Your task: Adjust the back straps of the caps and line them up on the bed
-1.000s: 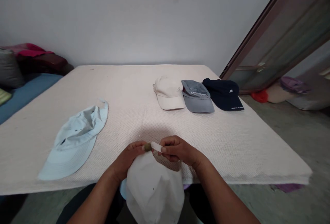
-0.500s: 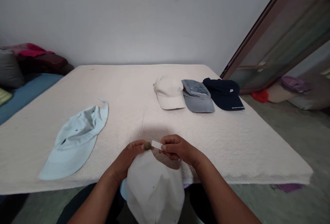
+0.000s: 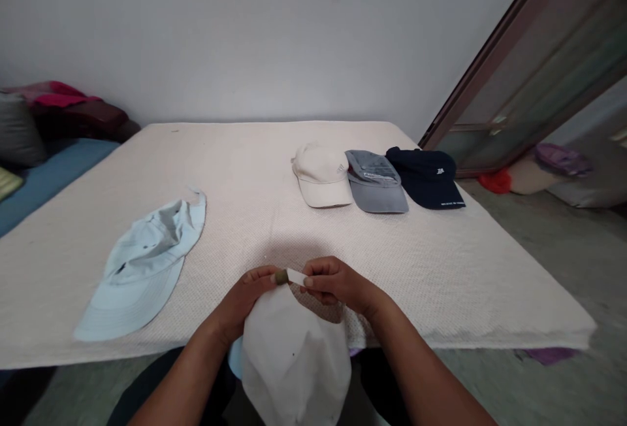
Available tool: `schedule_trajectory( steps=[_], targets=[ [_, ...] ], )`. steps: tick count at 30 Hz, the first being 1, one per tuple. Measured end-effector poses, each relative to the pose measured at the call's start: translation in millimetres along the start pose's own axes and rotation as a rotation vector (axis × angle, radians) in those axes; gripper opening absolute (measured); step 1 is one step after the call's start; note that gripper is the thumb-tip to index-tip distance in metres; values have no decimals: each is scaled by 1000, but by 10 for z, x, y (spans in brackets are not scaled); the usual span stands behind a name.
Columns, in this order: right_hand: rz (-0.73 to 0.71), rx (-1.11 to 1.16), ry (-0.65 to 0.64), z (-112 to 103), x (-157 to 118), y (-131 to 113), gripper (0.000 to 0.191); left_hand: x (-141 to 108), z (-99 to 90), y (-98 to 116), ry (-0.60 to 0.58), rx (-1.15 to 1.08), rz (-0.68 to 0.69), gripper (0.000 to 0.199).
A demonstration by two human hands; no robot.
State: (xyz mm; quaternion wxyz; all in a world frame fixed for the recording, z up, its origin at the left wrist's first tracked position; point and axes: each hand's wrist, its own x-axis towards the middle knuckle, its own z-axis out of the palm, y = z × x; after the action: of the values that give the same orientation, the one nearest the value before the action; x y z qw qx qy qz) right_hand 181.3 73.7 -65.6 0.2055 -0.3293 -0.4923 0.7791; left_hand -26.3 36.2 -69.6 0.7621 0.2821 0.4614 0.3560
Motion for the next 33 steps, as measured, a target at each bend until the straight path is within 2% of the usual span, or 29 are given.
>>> schedule_trajectory(
  steps=[8, 13, 19, 28, 33],
  targets=[
    [26, -2, -26, -23, -10, 10, 20, 5, -11, 2, -30, 0, -3, 13],
    [-12, -35, -16, -22, -15, 13, 27, 30, -27, -50, -30, 40, -34, 14],
    [-13, -88, -40, -14, -16, 4, 25, 26, 2, -47, -20, 69, -57, 15],
    [-23, -126, 7, -10, -15, 12, 23, 27, 10, -56, -23, 160, -73, 20],
    [-29, -131, -17, 1, -10, 21, 23, 45, -7, -82, -20, 154, -41, 23]
  ],
)
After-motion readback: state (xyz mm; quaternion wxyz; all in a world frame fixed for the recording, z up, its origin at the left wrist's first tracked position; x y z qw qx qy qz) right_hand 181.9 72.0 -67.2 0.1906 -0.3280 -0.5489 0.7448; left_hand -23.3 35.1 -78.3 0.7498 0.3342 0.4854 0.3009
